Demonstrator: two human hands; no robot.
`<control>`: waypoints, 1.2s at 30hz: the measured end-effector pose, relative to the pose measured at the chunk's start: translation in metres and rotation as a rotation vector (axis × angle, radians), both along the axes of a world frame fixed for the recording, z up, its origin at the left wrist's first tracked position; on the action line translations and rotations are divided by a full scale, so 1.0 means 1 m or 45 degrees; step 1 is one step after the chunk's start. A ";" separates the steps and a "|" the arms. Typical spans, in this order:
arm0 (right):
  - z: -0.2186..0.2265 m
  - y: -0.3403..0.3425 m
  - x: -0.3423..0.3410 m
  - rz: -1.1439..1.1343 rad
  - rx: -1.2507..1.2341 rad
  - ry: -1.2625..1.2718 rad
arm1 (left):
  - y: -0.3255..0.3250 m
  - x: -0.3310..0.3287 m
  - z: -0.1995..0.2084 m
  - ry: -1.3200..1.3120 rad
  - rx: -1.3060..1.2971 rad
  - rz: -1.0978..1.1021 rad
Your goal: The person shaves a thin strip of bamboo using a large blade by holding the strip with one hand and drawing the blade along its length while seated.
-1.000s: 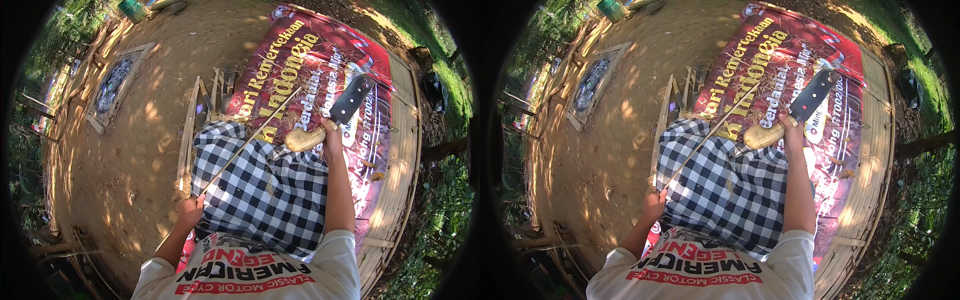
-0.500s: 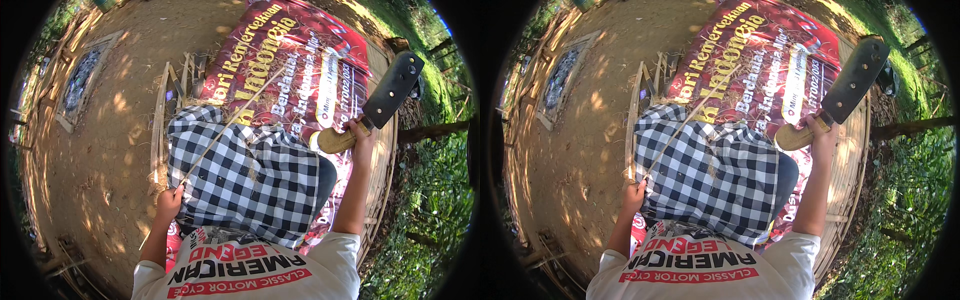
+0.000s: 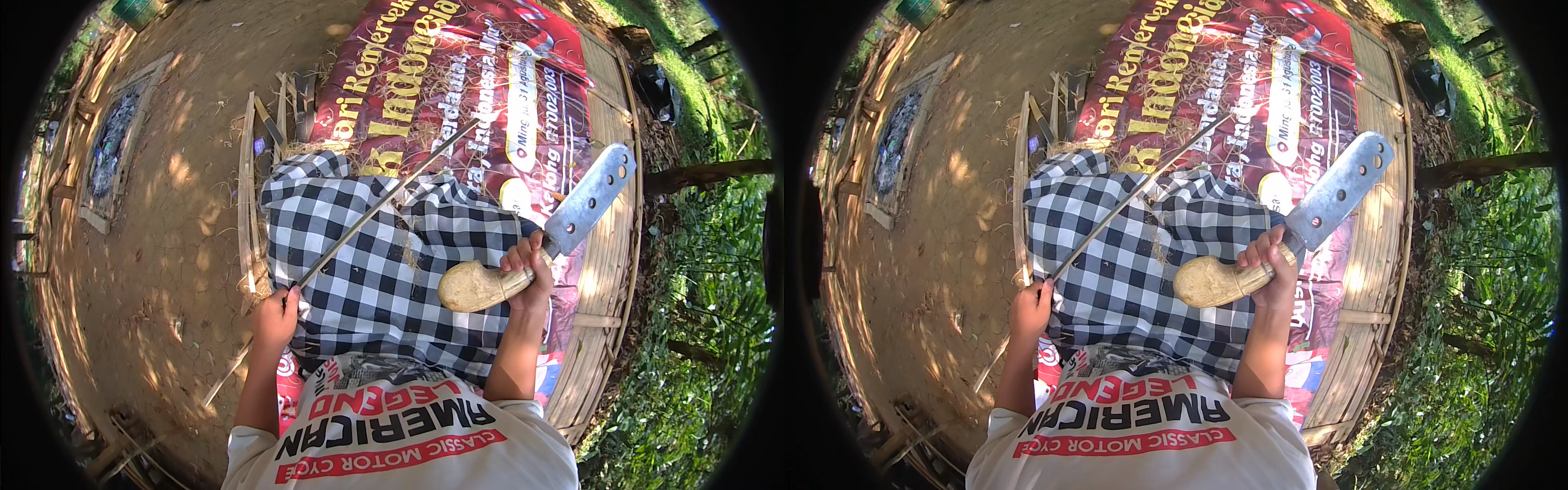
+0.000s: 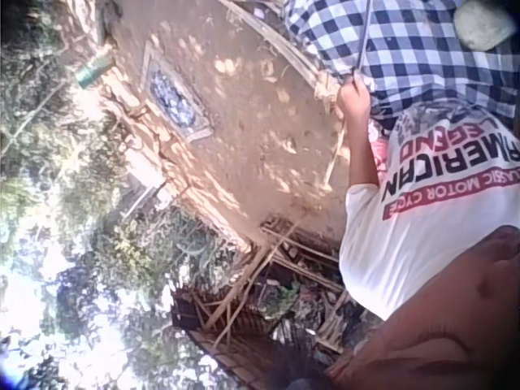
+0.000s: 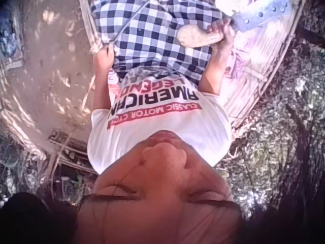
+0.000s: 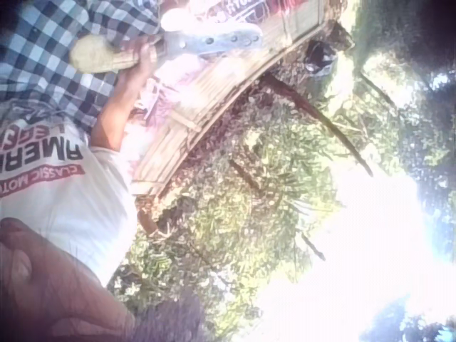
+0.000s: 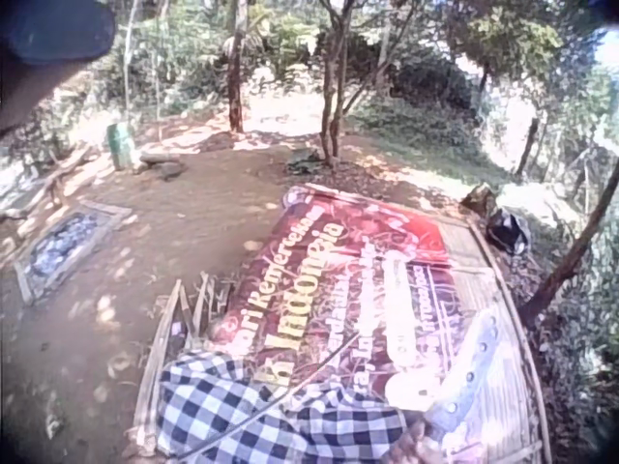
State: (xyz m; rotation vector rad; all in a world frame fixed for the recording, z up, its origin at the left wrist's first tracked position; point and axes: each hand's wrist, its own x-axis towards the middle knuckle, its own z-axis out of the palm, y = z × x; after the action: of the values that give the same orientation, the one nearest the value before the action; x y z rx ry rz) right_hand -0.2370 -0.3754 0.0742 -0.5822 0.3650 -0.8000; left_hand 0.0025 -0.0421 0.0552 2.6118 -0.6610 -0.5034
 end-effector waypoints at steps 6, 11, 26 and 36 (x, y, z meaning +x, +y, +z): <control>0.012 0.005 -0.009 -0.124 -0.192 0.916 | 0.001 0.002 0.005 0.029 -0.038 -0.023; 0.027 0.001 -0.016 -0.123 -0.352 1.382 | 0.002 0.001 -0.002 0.007 -0.030 0.003; 0.032 -0.004 0.021 0.085 -1.147 2.388 | 0.013 0.016 -0.017 0.090 -0.437 0.242; 0.012 -0.027 0.042 0.218 -1.363 2.625 | 0.007 0.028 -0.025 0.165 -0.476 0.292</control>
State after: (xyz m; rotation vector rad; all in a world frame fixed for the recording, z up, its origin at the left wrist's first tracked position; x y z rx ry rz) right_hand -0.1949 -0.4020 0.0866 -2.3442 1.7402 0.1764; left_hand 0.0304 -0.0355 0.0304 2.2438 -0.3654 -0.4269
